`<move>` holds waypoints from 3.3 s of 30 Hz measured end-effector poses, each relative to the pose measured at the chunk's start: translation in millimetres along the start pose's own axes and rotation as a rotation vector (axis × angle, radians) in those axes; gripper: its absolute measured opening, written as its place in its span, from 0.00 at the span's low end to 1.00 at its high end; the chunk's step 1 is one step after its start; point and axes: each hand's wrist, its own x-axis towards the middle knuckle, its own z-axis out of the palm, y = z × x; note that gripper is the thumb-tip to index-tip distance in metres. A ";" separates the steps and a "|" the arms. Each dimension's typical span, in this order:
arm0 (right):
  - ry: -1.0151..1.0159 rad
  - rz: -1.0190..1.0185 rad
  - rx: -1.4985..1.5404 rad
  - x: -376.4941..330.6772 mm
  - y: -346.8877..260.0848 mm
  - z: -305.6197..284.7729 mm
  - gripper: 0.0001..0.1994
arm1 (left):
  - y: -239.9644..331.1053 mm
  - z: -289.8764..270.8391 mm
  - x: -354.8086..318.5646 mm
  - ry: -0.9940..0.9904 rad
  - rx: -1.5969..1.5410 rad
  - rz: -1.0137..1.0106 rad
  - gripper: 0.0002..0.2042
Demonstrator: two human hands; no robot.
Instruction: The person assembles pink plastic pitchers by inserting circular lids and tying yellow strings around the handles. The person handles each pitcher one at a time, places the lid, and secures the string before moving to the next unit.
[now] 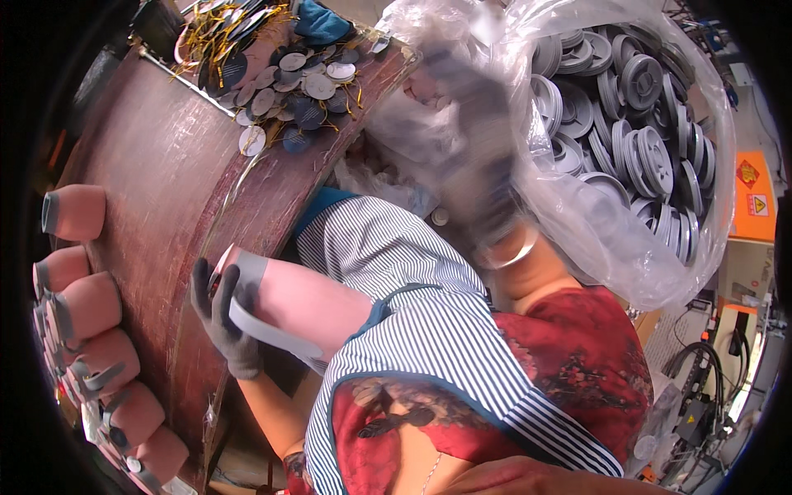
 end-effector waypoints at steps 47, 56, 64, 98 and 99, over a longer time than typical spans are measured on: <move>-0.406 -0.006 1.516 -66.0 -123.5 44.7 0.45 | 69.2 -40.9 -76.3 0.707 0.240 -0.639 0.14; -0.614 0.333 1.682 -32.5 -121.7 51.6 0.48 | 95.1 -52.3 -53.6 0.765 0.343 -0.279 0.16; -0.731 0.495 1.624 -91.9 -123.8 101.2 0.28 | 119.2 -60.4 -49.8 0.661 0.630 -0.166 0.13; -1.249 0.817 1.767 -34.2 -122.1 131.9 0.21 | -208.0 -266.1 246.2 0.146 1.254 0.027 0.29; -1.235 0.798 1.691 -30.7 -113.9 126.7 0.21 | -233.3 -255.7 283.8 0.129 1.344 0.063 0.28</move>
